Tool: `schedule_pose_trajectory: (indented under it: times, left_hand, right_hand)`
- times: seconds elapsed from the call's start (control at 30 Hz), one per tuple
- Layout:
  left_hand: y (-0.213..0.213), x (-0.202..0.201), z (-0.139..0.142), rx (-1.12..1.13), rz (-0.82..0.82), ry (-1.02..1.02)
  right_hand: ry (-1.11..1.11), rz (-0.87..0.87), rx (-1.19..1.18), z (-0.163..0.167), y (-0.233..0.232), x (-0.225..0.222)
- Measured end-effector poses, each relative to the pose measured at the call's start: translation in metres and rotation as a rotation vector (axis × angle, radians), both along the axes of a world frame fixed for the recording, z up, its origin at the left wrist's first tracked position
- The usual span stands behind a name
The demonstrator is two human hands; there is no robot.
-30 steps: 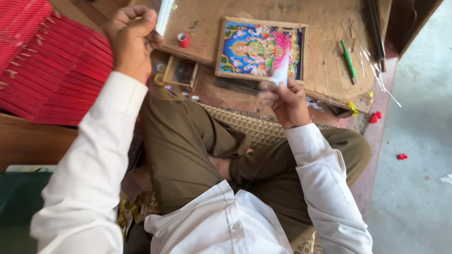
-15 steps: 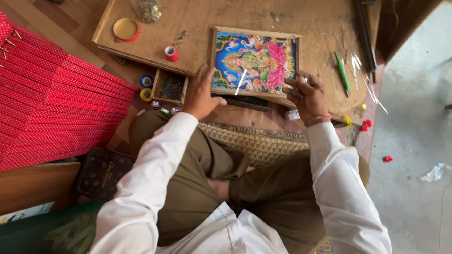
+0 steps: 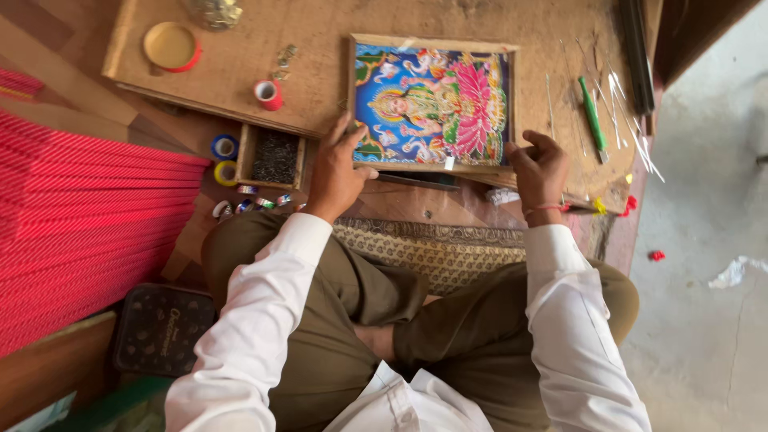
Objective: The person assembles a small framed religious art piece by placing a printed image into a wooden frame, covering it with a clear sheet, and wrapping the edges with red polka-dotted tape. They repeat this process for multiple frames, stacking the finished pieces on a nearby table.
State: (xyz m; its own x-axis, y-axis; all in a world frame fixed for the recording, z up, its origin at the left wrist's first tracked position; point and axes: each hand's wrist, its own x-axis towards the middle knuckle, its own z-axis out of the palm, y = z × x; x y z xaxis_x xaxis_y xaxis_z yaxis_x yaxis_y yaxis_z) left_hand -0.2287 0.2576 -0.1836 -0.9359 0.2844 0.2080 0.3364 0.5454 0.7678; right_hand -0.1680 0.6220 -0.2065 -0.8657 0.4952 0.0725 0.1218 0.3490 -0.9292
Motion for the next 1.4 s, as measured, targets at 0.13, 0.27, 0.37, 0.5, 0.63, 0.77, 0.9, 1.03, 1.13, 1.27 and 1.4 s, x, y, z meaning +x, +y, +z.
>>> schedule_pose_trajectory:
  times: [0.13, 0.27, 0.37, 0.5, 0.63, 0.77, 0.9, 1.03, 1.13, 1.27, 1.4]
  left_hand:
    - [-0.001, 0.002, 0.006, 0.013, -0.021, 0.034]
    - [0.000, 0.006, 0.008, 0.042, -0.034, 0.030]
    - [0.001, 0.008, 0.006, -0.024, -0.025, 0.043]
    - [0.001, 0.007, 0.001, -0.025, -0.018, 0.045]
    - [-0.001, 0.004, -0.002, 0.000, -0.013, 0.041]
    - [-0.001, 0.003, 0.000, 0.013, -0.004, 0.023]
    - [0.001, 0.006, 0.002, 0.023, 0.003, 0.080]
    - [0.001, 0.017, 0.000, 0.049, 0.054, 0.129]
    - [0.001, 0.019, -0.002, 0.041, 0.088, 0.120]
    - [-0.001, 0.018, -0.002, 0.059, 0.092, 0.149]
    - [-0.004, 0.025, 0.003, 0.022, 0.085, 0.165]
  right_hand:
    - [-0.065, -0.008, 0.254, 0.002, -0.002, 0.005]
    - [-0.117, 0.006, 0.522, 0.020, -0.014, 0.019]
    - [-0.172, 0.022, 0.585, 0.026, -0.029, 0.029]
    - [-0.140, -0.023, 0.671, 0.022, -0.041, 0.033]
    - [-0.117, -0.047, 0.688, 0.016, -0.038, 0.029]
    - [-0.114, -0.041, 0.636, 0.019, -0.035, 0.028]
    - [-0.099, -0.026, 0.670, 0.025, -0.038, 0.029]
    - [-0.066, -0.029, 0.620, 0.027, -0.041, 0.029]
    - [-0.058, -0.048, 0.623, 0.025, -0.039, 0.029]
    - [-0.077, -0.044, 0.629, 0.022, -0.036, 0.027]
    - [-0.072, -0.018, 0.603, 0.023, -0.033, 0.023]
